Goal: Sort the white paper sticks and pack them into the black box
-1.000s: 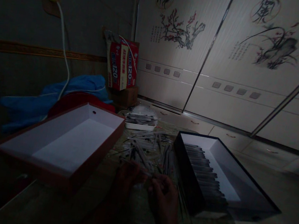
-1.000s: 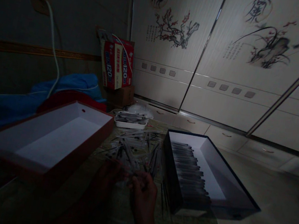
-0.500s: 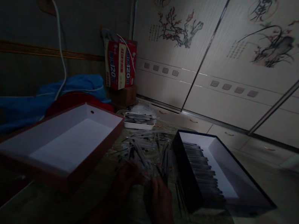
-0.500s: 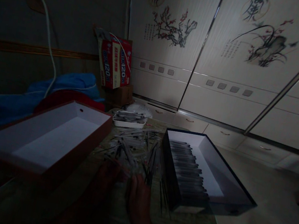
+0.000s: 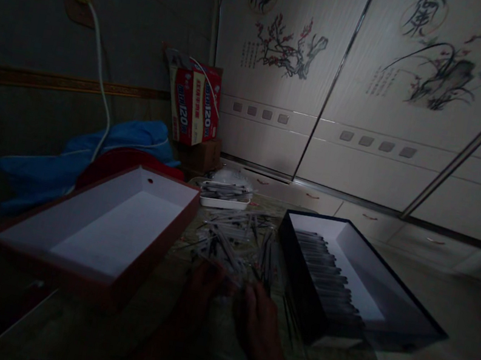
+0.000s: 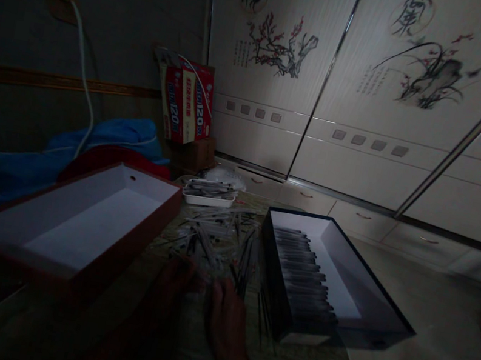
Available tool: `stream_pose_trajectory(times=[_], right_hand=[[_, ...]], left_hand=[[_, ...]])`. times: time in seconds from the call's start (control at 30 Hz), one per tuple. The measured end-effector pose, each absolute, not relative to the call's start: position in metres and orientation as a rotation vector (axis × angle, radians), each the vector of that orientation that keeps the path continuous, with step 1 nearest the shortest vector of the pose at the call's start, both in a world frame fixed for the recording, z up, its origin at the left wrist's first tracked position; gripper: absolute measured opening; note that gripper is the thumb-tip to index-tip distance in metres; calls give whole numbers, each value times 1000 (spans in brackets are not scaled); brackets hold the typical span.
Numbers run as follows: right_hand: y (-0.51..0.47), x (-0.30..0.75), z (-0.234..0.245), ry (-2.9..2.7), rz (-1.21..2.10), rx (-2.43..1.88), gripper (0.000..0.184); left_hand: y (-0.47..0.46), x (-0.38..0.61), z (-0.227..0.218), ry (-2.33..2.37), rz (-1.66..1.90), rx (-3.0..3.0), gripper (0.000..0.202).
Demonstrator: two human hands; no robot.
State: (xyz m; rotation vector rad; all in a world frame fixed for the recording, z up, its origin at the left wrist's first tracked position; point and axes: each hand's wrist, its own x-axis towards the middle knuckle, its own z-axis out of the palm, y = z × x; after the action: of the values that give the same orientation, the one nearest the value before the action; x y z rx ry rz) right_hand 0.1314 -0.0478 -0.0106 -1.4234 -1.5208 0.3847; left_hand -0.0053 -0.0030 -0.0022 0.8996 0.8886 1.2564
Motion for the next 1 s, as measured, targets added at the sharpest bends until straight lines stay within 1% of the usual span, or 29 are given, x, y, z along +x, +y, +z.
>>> stream_pose_trajectory(times=[0.1, 0.27, 0.3, 0.43, 0.47, 0.63, 0.83, 1.0], right_hand=[[-49, 132, -9, -1587, 524, -1404, 24], [-47, 131, -14, -1549, 523, -1437, 38], [-48, 131, -14, -1539, 519, -1447, 37], [-50, 132, -12, -1549, 552, -1432, 24], [-50, 131, -12, -1560, 560, -1417, 23], [-47, 130, -15, -1520, 501, -1430, 34], [-48, 131, -11, -1550, 594, -1406, 24], [-48, 129, -15, -1520, 678, -1346, 32]], left_hand=[[-3, -5, -1, 905, 1270, 882, 26], [-2, -4, -1, 899, 1254, 873, 30], [-2, -4, -1, 900, 1267, 857, 31], [0, -5, -4, 920, 1303, 849, 30], [0, -5, -4, 918, 1298, 862, 30], [-1, -5, -2, 903, 1265, 894, 29], [-1, -6, -5, 917, 1285, 889, 27], [-2, -6, -1, 927, 1252, 906, 28]])
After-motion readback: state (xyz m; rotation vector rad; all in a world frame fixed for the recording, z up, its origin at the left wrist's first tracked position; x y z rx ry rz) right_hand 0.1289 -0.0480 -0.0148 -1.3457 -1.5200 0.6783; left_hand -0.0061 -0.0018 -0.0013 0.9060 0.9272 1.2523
